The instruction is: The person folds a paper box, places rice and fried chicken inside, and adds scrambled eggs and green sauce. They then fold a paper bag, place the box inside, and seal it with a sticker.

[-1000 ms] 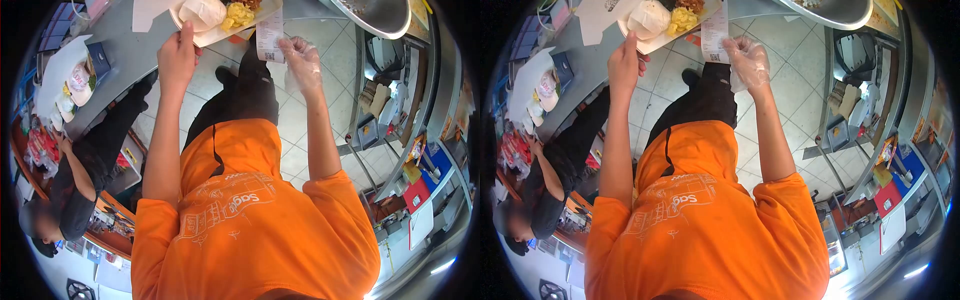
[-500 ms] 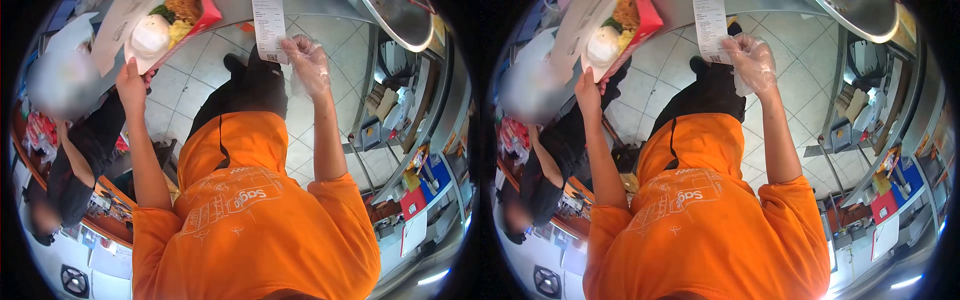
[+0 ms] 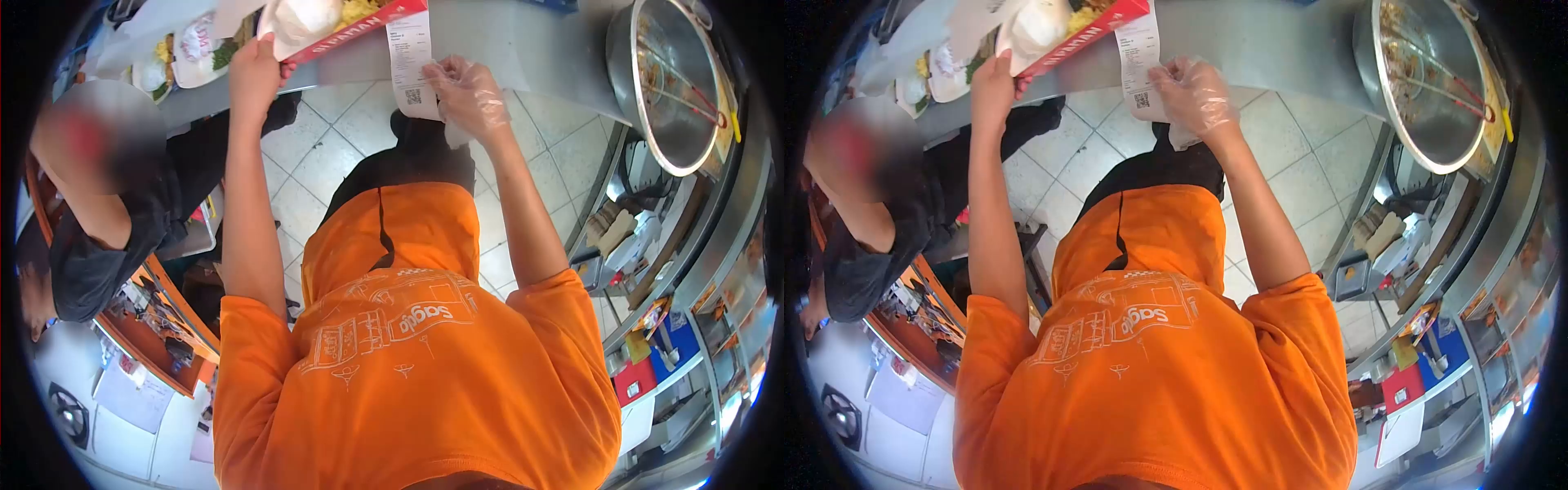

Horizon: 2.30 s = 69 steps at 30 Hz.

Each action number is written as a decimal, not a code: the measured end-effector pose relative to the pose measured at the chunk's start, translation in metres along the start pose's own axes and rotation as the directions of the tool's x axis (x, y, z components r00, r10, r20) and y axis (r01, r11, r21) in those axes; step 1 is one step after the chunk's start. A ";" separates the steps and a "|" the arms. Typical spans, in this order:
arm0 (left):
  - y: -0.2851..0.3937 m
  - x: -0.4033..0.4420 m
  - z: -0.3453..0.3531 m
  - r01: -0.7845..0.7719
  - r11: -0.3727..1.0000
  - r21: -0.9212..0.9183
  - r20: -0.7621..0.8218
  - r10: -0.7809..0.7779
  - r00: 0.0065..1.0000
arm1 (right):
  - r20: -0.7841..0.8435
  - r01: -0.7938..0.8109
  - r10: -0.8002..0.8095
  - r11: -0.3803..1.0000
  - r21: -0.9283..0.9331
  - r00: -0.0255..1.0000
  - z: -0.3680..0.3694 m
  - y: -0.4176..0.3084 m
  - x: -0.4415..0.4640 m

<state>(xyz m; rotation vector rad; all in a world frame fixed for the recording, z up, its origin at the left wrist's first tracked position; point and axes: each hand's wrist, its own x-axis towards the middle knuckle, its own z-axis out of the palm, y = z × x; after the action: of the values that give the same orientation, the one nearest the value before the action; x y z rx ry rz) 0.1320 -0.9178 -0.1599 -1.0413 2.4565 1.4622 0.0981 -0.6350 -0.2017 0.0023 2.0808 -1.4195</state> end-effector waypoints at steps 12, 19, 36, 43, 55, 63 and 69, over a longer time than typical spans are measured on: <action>0.064 -0.046 -0.055 -0.096 0.981 -0.169 0.152 0.122 0.981 | 0.033 -0.091 0.100 0.974 -0.208 0.994 -0.061 -0.033 0.029; 0.268 0.009 -0.088 -0.764 0.453 -0.460 -0.298 0.732 0.613 | -0.110 -0.095 0.056 0.917 -0.387 0.992 -0.058 -0.115 0.030; 0.295 0.454 -0.518 -0.066 0.905 0.420 -0.748 0.387 0.539 | -0.523 -0.511 0.311 0.808 -0.294 0.794 -0.031 -0.056 -0.018; 0.161 0.543 -0.619 0.183 0.711 0.679 -0.549 0.326 0.770 | -0.403 -0.706 0.580 0.555 -0.440 0.708 -0.066 0.186 -0.128; 0.168 0.502 -0.576 0.173 0.488 0.856 -0.466 0.580 0.669 | -0.360 -0.749 0.679 0.447 -0.489 0.640 -0.050 0.107 -0.083; 0.245 0.459 -0.603 0.241 0.502 0.831 -0.550 0.671 0.497 | -0.167 -0.202 0.391 0.050 -0.978 0.905 -0.081 0.162 -0.126; 0.415 0.226 -0.380 -0.649 0.191 0.737 0.311 0.756 0.575 | -0.379 -0.331 -0.003 0.481 -0.812 0.925 -0.108 0.194 -0.097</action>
<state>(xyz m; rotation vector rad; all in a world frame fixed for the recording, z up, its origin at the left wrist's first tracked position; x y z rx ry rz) -0.1943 -1.2120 0.2579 0.3252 3.2829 0.0466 0.1891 -0.4301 -0.2927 0.0384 2.7781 -0.0838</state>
